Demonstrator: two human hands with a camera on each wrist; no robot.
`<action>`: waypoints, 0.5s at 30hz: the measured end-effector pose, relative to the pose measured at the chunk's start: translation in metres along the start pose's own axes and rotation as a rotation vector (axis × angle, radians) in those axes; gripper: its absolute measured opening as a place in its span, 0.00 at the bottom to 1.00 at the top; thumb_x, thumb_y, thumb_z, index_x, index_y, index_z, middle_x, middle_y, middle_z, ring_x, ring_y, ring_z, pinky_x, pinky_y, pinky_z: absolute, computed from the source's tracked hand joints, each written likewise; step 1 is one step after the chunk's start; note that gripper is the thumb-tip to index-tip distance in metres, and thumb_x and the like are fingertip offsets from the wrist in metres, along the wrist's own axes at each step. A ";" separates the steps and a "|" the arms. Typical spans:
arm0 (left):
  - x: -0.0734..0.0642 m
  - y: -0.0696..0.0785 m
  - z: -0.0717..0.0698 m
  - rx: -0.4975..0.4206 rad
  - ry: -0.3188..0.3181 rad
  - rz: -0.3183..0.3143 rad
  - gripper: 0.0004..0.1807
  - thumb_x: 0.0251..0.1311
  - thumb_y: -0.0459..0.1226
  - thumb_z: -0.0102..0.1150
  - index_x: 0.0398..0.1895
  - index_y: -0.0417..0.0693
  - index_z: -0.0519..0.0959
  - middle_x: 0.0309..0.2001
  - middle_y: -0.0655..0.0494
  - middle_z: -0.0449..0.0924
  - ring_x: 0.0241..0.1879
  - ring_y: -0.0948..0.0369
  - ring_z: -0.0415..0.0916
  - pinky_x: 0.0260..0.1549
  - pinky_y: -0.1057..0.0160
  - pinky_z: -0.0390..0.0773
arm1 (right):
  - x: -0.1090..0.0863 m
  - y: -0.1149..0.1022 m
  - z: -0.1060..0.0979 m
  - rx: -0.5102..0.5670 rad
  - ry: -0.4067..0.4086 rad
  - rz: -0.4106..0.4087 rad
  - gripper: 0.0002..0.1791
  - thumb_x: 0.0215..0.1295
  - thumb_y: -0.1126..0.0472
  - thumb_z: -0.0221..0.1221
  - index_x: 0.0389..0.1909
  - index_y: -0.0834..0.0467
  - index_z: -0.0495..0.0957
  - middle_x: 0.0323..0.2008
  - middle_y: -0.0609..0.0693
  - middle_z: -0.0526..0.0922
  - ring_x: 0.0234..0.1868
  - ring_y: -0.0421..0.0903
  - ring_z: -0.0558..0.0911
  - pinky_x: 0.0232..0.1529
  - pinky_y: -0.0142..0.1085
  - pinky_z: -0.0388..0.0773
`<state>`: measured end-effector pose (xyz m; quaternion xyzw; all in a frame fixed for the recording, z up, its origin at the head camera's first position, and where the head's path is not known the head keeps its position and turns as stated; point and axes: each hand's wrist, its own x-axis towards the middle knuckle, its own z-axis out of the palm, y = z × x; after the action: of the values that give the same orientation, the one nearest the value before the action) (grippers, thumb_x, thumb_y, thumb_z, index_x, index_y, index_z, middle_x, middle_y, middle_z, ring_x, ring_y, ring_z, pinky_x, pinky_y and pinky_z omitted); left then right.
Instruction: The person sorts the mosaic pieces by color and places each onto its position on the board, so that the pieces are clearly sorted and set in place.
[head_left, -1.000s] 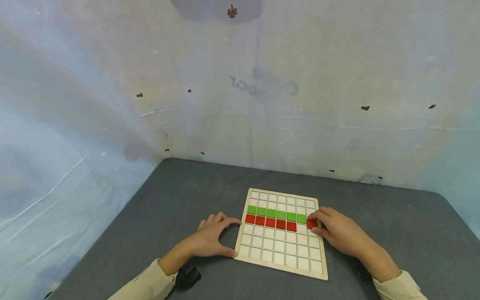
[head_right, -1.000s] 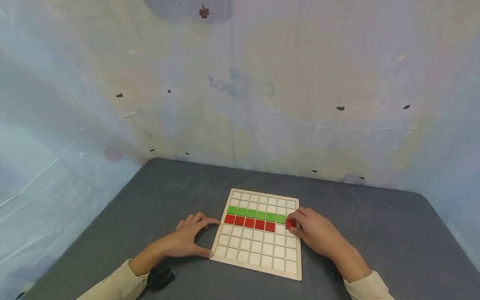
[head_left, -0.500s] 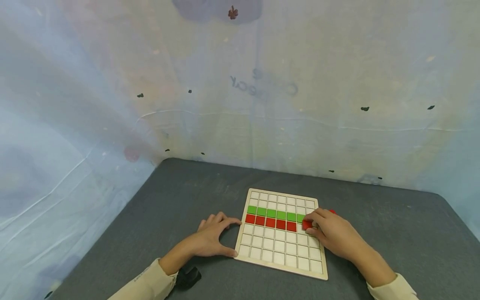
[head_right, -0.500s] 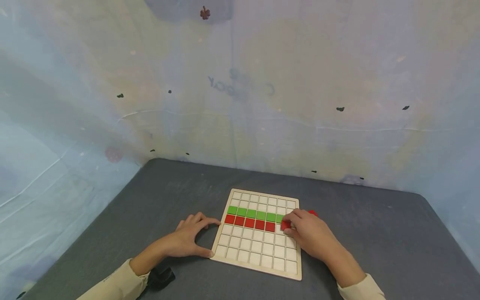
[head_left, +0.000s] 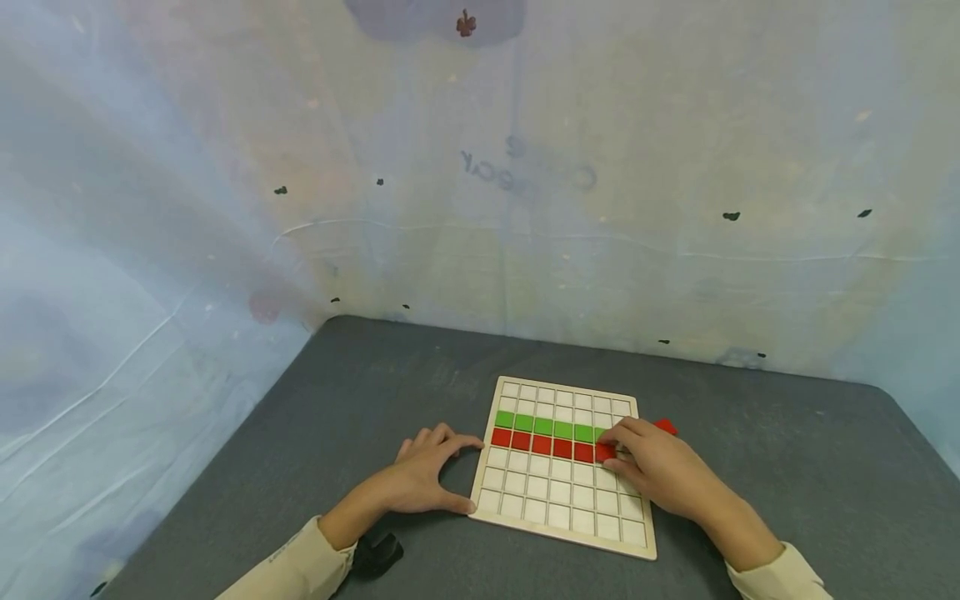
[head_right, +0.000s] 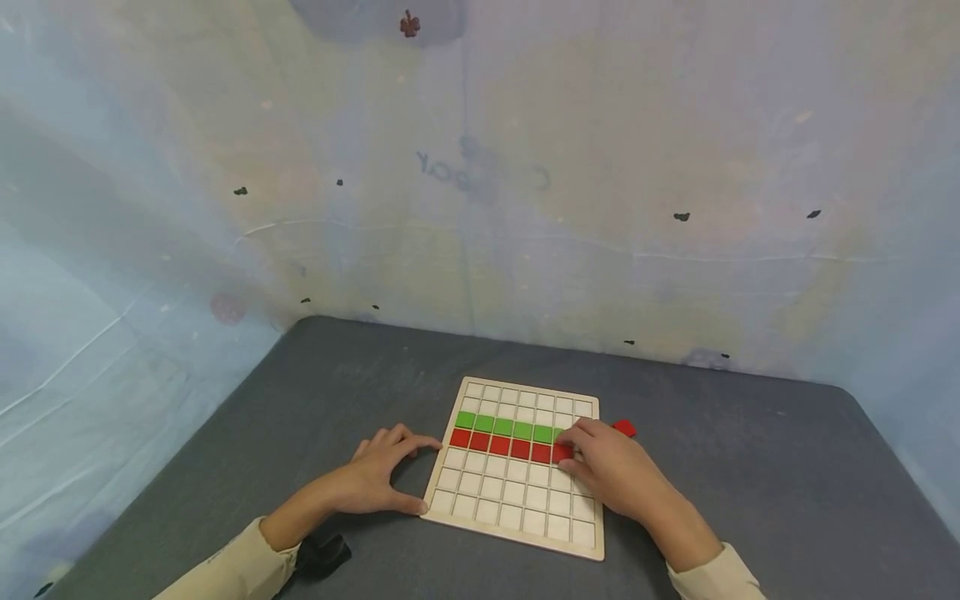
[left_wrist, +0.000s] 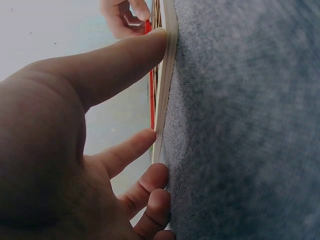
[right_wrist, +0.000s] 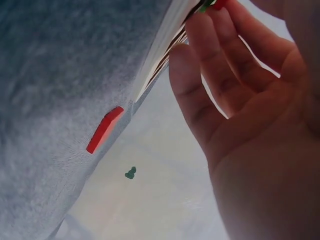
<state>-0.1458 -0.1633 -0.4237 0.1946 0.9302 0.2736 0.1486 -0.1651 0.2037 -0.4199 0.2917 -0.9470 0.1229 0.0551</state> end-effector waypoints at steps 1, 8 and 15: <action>0.000 0.000 0.000 -0.001 0.000 0.001 0.44 0.45 0.58 0.76 0.69 0.71 0.68 0.46 0.62 0.65 0.44 0.60 0.57 0.40 0.54 0.54 | 0.000 0.000 0.000 -0.001 -0.005 0.003 0.13 0.65 0.50 0.65 0.49 0.45 0.81 0.46 0.39 0.81 0.43 0.36 0.81 0.42 0.35 0.80; 0.000 0.001 0.000 0.002 0.004 0.005 0.44 0.45 0.58 0.76 0.69 0.70 0.68 0.46 0.62 0.65 0.45 0.60 0.57 0.40 0.54 0.54 | 0.000 0.002 -0.001 0.002 -0.023 0.008 0.13 0.66 0.49 0.64 0.49 0.44 0.81 0.47 0.40 0.81 0.44 0.37 0.81 0.43 0.37 0.80; -0.001 0.003 -0.001 -0.003 -0.001 -0.004 0.45 0.45 0.58 0.76 0.69 0.69 0.68 0.46 0.61 0.66 0.45 0.60 0.58 0.41 0.54 0.54 | 0.000 0.002 -0.001 0.000 -0.027 0.010 0.14 0.65 0.48 0.65 0.49 0.45 0.81 0.47 0.40 0.80 0.45 0.37 0.80 0.45 0.38 0.80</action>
<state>-0.1450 -0.1622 -0.4211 0.1926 0.9301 0.2745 0.1501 -0.1664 0.2057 -0.4196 0.2886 -0.9491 0.1193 0.0414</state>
